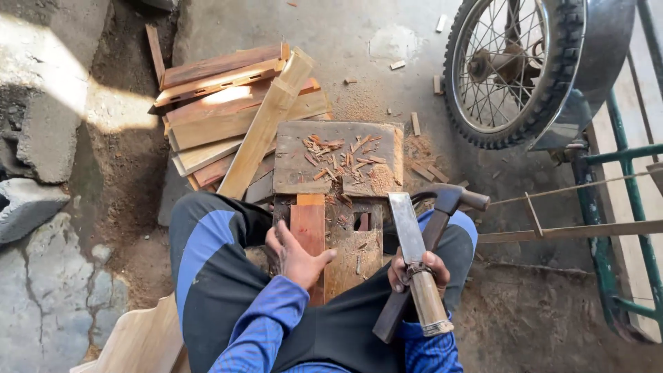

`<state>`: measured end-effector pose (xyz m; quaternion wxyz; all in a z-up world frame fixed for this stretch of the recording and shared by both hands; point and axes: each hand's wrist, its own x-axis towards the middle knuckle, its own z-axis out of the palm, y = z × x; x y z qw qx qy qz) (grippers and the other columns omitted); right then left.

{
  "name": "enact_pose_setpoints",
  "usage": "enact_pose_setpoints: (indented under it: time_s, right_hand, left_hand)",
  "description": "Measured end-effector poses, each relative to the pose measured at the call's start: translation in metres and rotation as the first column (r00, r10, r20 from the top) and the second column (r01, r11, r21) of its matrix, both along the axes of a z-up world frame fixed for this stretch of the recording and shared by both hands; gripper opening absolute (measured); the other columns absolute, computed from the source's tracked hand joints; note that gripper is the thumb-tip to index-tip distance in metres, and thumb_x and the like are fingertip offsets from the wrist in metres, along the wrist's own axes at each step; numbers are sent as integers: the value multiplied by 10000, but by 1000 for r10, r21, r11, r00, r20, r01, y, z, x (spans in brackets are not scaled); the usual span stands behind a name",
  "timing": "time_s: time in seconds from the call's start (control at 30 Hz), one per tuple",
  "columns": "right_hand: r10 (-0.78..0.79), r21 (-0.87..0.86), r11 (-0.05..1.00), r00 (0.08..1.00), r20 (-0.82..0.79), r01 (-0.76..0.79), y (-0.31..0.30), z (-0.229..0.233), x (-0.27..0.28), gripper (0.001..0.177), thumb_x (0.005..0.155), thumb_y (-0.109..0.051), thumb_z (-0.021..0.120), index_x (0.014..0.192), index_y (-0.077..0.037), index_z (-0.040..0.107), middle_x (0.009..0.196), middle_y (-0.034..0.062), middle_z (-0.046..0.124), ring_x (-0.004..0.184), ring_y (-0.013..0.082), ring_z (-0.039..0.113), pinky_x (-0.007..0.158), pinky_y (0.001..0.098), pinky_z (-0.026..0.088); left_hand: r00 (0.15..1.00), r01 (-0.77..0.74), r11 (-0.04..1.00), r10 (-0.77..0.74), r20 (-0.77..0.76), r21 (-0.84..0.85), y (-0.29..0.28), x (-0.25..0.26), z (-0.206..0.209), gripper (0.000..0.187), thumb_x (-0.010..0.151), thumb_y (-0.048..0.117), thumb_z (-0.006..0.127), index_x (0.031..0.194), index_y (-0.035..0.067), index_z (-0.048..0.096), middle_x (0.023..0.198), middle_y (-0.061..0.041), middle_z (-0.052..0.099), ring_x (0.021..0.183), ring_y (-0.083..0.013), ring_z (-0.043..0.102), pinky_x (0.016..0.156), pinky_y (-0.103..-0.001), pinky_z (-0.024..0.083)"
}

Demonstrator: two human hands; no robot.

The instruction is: The person sits on the ground and uses a hammer and a chisel to carve a rectangular wooden block. They repeatedly strike the chisel to remove wood shavings and occasionally rotate the block to work on different sides.

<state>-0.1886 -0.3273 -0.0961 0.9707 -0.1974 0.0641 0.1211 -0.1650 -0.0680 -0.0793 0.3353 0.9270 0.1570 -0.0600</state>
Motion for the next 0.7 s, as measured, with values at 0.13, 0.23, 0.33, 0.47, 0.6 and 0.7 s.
enact_pose_setpoints:
  time_s: [0.13,0.23,0.33,0.47,0.6,0.7]
  right_hand:
    - [-43,-112,993,998,-52,37,6,1,-15,507,991,-367,577,990,137,628,857,173,605,641,209,530,505,360,457]
    - [-28,-64,998,998,-57,25,14,14,-17,518,973,-368,586,984,146,649,840,155,595,608,203,524,472,349,448]
    - [7,-29,1000,999,-44,-9,15,18,-23,526,991,-365,594,992,158,642,833,148,588,606,206,522,486,354,451]
    - [16,-20,1000,994,-110,-18,11,19,-15,488,959,-364,594,980,121,633,843,154,598,600,207,528,488,361,454]
    - [53,-11,998,996,-77,-54,9,0,-20,497,971,-359,596,995,135,639,810,173,616,591,216,539,479,360,458]
    - [72,-67,994,988,-138,-81,8,-12,-22,482,955,-360,600,966,120,642,798,202,642,570,234,546,474,370,461]
  left_hand:
    - [939,-146,983,173,-296,110,-2,-6,-9,996,535,386,934,1280,-24,415,1516,-208,266,1382,-433,272,1174,-508,281]
    - [932,-150,972,200,-302,180,-2,-13,0,974,505,358,957,1211,-25,406,1445,-230,349,1336,-457,361,1155,-519,318]
    - [874,-175,982,189,-448,71,12,-11,16,984,538,366,938,1271,19,382,1286,-228,558,1238,-433,564,1057,-513,462]
    - [939,-176,984,170,-297,8,12,-4,1,952,577,330,935,1274,50,350,1207,-230,602,1108,-467,623,960,-535,499]
    - [940,-246,966,258,-224,82,-11,15,-18,647,800,185,741,1345,114,399,1292,-255,494,1165,-474,555,974,-537,460]
    - [951,-262,963,268,-155,56,-15,17,-58,684,782,99,680,1407,103,399,1290,-259,478,1221,-458,511,1024,-515,436]
